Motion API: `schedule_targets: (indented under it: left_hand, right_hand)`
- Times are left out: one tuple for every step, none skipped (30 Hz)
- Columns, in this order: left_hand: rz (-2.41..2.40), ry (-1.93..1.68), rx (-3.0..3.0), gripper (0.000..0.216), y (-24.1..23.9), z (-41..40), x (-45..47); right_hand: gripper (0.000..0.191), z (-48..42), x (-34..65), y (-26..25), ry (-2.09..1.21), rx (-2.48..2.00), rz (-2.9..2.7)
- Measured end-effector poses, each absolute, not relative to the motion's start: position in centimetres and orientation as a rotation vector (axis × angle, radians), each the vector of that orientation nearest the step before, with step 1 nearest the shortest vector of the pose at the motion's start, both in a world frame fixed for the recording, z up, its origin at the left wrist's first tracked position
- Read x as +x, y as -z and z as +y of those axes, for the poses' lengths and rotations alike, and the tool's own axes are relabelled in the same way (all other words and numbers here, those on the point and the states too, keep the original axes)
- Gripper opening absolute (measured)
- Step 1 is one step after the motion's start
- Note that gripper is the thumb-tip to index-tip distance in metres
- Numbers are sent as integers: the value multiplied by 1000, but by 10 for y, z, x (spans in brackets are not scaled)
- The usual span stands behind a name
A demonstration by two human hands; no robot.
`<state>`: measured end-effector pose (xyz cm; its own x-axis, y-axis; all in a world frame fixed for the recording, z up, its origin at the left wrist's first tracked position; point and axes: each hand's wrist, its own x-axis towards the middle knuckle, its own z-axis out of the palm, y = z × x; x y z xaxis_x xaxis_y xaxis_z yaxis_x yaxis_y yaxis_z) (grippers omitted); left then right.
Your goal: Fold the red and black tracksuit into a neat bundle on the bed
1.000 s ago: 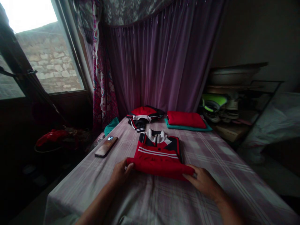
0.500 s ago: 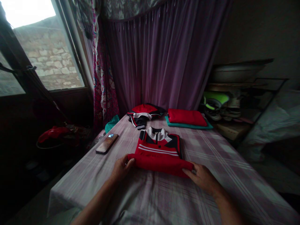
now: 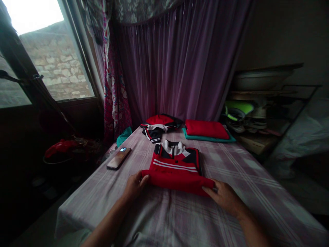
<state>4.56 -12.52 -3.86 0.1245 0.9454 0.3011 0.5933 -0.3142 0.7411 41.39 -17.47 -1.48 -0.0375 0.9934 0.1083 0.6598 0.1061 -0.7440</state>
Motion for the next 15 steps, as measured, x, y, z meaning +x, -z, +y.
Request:
schedule_targets:
  left_hand:
    - [1488, -1054, 1972, 40, 39, -125, 45]
    - [1492, -1051, 1979, 40, 39, -125, 45]
    - [1491, -1050, 1984, 40, 40, -125, 45]
    - [1486, -1049, 1988, 39, 40, -125, 46]
    - [1479, -1048, 1991, 39, 40, -125, 46]
    - [1471, -1046, 1993, 39, 40, -126, 46]
    - [1465, -1045, 1995, 39, 40, -126, 46]
    - [1461, -1045, 1999, 39, 39, -126, 46]
    - [1461, -1046, 2004, 39, 39, -127, 46]
    - [1465, -1047, 2010, 39, 38, -127, 46]
    - [1471, -1050, 2016, 39, 38, -127, 46]
    - [1476, -1053, 2020, 39, 37, -128, 47]
    - [1481, -1054, 2023, 39, 37, -128, 47]
    - [1486, -1055, 2025, 39, 36, -128, 47]
    - [1488, -1056, 2026, 40, 36, -128, 47]
  right_hand:
    - [51, -175, 414, 15, -686, -1616, -1765]
    - [51, -174, 414, 15, -686, -1619, -1764]
    - [51, -174, 414, 15, -686, -1625, -1764]
    - [51, -174, 414, 15, -684, -1633, -1764]
    - [51, -174, 414, 15, -682, -1638, -1763]
    - [51, -174, 414, 14, -680, -1639, -1763]
    - [50, -174, 414, 15, -676, -1636, -1762]
    - [50, -173, 414, 15, -673, -1632, -1762]
    - [49, -173, 414, 15, -672, -1629, -1763]
    - [49, -173, 414, 15, -671, -1624, -1766]
    - [48, -173, 415, 16, -673, -1618, -1771]
    - [48, -173, 415, 16, -675, -1612, -1775]
    - [48, -173, 415, 17, -675, -1609, -1776]
    - [48, -173, 415, 17, -675, -1609, -1776]
    - [48, -173, 415, 18, -672, -1613, -1774]
